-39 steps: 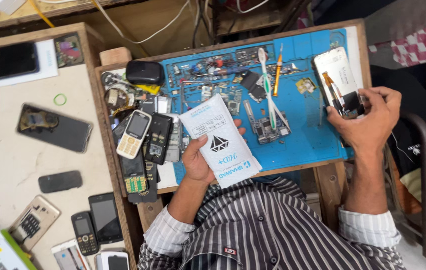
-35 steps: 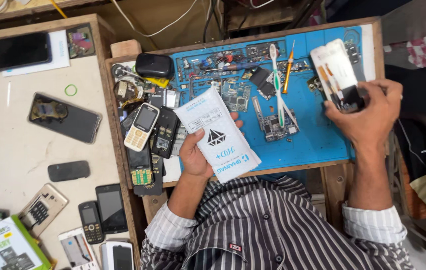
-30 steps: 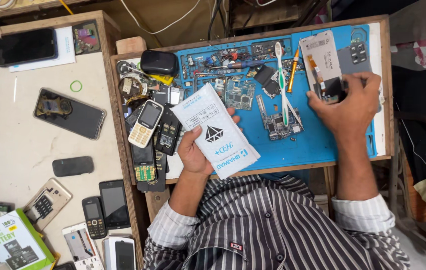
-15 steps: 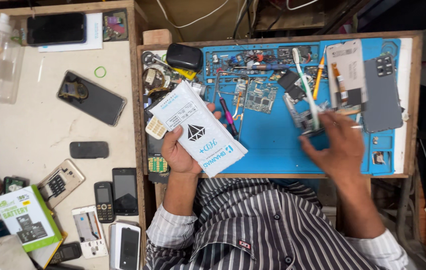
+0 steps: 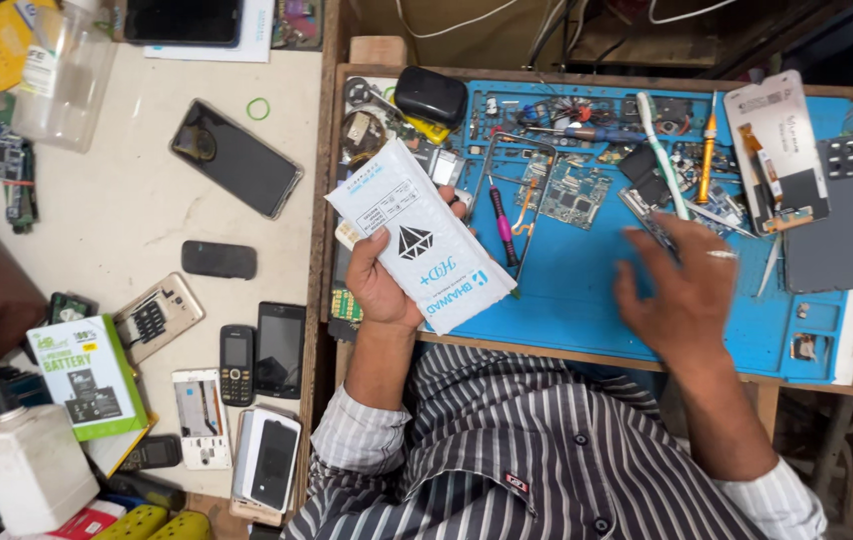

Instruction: The person unpacks a smartphone from a protective sleeve and powers it on. They navigate the home screen and settings, then place the phone on the table. The person picks up a second smartphone, interacts with its screen, and places it back down. They repeat this process with a third smartphone, checking its display and responsiveness.

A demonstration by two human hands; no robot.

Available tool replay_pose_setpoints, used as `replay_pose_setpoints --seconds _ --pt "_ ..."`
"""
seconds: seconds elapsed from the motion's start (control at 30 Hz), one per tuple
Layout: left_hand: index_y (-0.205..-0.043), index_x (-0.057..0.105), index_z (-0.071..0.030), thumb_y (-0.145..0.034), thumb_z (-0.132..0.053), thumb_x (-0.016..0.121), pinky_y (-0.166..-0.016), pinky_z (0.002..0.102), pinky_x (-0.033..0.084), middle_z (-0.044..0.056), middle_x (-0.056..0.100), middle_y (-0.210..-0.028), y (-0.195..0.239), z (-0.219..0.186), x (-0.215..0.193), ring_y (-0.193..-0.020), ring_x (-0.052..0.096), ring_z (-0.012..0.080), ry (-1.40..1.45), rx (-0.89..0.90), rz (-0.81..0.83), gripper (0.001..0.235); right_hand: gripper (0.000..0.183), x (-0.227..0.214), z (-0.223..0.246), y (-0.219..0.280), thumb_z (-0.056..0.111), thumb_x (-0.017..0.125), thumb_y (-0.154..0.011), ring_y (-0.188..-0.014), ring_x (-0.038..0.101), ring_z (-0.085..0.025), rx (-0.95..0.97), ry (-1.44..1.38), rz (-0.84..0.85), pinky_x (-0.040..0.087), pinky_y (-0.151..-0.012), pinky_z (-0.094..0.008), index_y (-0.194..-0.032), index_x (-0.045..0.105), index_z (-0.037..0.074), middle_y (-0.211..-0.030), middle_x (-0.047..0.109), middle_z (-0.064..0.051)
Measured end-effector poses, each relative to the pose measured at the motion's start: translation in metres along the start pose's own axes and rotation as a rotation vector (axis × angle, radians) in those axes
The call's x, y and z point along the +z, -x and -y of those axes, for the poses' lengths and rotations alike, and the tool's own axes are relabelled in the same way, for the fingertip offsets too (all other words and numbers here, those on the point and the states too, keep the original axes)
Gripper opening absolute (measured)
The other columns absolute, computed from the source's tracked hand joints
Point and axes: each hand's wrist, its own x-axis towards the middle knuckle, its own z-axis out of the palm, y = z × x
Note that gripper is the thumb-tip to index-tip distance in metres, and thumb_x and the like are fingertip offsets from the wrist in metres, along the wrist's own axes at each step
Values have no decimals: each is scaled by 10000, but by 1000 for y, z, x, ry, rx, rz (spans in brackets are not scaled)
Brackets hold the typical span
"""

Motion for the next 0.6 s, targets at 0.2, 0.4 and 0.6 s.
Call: replay_pose_setpoints --seconds 0.2,0.4,0.6 --pt "-1618 313 16 -952 -323 568 -1098 611 502 324 517 -1490 10 -18 -2 -1331 584 437 -15 84 -47 790 306 30 6 -53 184 796 -882 -1171 604 -306 -221 43 119 459 -948 -453 -1180 756 123 -1303 638 -96" --pt "-1619 314 27 -946 -321 555 -1142 620 497 323 509 -1497 23 -46 -8 -1336 576 436 -28 190 -90 795 291 34 9 -49 115 776 -874 -1082 629 -286 -189 113 40 483 -912 -433 -1163 766 153 -1214 668 -43" --pt "-1622 314 46 -952 -329 553 -1122 601 489 317 501 -1519 25 -60 -12 -1358 564 434 -18 245 -107 804 375 42 72 -1 390 853 -745 -692 635 -268 -108 -158 204 508 -566 -400 -946 733 97 -859 638 -75"
